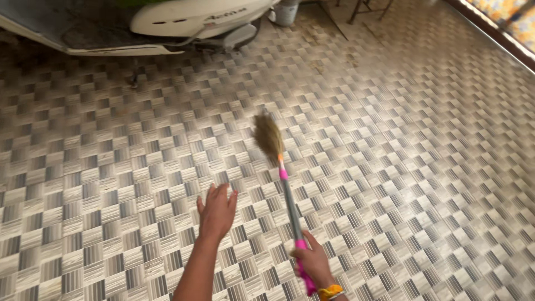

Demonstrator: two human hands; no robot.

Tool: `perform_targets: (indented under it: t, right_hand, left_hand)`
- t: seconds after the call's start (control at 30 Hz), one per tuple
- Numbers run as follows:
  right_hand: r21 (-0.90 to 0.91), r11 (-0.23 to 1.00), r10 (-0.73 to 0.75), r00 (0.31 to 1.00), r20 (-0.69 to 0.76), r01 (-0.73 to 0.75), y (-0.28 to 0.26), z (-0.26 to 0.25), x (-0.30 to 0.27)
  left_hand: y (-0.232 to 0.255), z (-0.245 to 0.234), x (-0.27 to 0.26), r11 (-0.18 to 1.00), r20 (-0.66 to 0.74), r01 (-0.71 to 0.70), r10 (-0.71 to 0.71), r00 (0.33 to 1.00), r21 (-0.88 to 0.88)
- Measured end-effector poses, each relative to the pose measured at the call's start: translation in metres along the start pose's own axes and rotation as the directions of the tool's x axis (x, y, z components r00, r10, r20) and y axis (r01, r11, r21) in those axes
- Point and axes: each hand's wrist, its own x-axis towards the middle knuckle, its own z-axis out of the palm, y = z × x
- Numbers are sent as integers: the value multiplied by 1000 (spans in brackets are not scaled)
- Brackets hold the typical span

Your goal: The person sweeps a tiled floor using a long-handled broom, moving dirt and debris across the open area and around a chair and a scooter parked indoors.

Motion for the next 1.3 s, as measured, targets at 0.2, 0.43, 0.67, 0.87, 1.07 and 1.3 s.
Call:
perform_targets:
  t: [0.2, 0.43, 0.67, 0.87, 1.07, 1.3]
  right_hand:
    - [33, 995, -93, 990, 105, 90, -25, -31, 14]
    - [76, 995, 60, 998, 4, -60, -55, -88, 42]
    - [-62, 997, -50, 999, -17, 49, -38, -20, -7]
    - [99, 992, 73, 991, 115, -84, -39, -66, 17]
    - [147, 987, 75, 996, -53, -67, -36, -37, 16]
    - [167, 986, 12, 999, 30, -17, -57, 20, -29]
  left_hand:
    - [17, 12, 18, 998, 20, -29, 28, 999, 59]
    - [36, 22, 35, 998, 51, -66, 65, 997, 18]
    - [31, 60, 25, 997, 84, -68, 65, 994, 36]
    - [39, 75, 14, 998, 154, -27, 19, 988, 48]
    - [17, 57, 19, 998, 93, -57, 54, 994, 36]
    - [-17, 24, 19, 1000, 46, -7, 6, 999, 29]
